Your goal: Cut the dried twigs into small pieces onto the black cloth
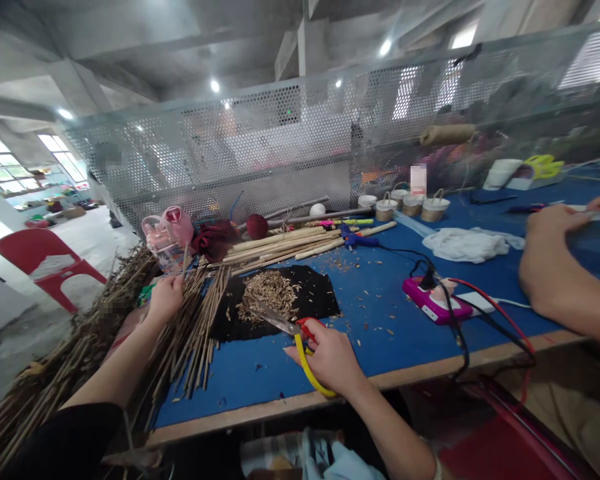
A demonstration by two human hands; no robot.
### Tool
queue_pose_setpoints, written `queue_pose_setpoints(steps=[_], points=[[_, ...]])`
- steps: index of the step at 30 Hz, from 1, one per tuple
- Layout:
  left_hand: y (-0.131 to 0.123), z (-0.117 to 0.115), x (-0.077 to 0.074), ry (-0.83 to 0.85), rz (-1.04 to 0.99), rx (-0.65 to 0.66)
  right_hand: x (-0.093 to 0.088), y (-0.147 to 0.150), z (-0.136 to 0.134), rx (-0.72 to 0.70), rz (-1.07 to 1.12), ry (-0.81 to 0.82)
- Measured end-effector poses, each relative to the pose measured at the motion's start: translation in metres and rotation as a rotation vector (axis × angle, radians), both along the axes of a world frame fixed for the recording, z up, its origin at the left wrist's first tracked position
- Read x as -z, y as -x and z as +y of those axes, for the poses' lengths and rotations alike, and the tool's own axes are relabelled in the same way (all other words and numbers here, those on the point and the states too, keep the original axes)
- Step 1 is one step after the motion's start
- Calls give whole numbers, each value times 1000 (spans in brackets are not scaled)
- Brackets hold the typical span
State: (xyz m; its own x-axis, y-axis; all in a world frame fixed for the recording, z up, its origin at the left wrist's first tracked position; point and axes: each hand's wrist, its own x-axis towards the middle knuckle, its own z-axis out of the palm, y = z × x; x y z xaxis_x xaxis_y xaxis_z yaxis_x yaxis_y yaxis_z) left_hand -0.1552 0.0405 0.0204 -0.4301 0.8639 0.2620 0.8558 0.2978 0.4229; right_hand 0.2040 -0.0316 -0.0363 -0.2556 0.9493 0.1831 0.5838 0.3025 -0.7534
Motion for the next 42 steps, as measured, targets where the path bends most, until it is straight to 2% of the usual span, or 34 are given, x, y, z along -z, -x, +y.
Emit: queue_pose_setpoints(steps=[5,9,11,13,14,15,17,19,21,24,26,29,31,37,42], points=[[-3,4,-16,-195,-370,-69,-1,1,-2,7,27,0],[-10,4,-35,-310,-694,-23,0,-2,-1,-11,63,5],[-19,-1,-46,-337,-815,18,0,-2,1,23,74,-1],[-37,-10,-54,-336,-946,79,-3,1,4,69,150,40],[-51,-15,-56,-348,-1167,140,-6,5,5,77,226,93],[-66,-20,-57,-349,-1341,195,-10,10,6,58,333,175],[-99,-32,-53,-361,-1504,241,-19,24,5,-40,577,371],[-130,-42,-47,-376,-1584,239,-27,39,2,-100,787,514],[-151,-50,-39,-423,-1638,237,-30,50,-2,-241,900,667],[-162,-57,-29,-510,-1722,226,-28,55,-6,-324,1030,822],[-161,-60,-26,-498,-1834,310,-24,52,-7,-319,1052,890],[-159,-66,-24,-440,-1974,492,-24,43,-7,-345,978,925],[-159,-70,-23,-417,-1993,553,-27,37,-6,-387,894,921],[-160,-76,-26,-364,-2001,535,-39,26,4,-436,712,1008],[-158,-87,-23,-111,-1969,554,-42,12,13,-516,620,1034]])
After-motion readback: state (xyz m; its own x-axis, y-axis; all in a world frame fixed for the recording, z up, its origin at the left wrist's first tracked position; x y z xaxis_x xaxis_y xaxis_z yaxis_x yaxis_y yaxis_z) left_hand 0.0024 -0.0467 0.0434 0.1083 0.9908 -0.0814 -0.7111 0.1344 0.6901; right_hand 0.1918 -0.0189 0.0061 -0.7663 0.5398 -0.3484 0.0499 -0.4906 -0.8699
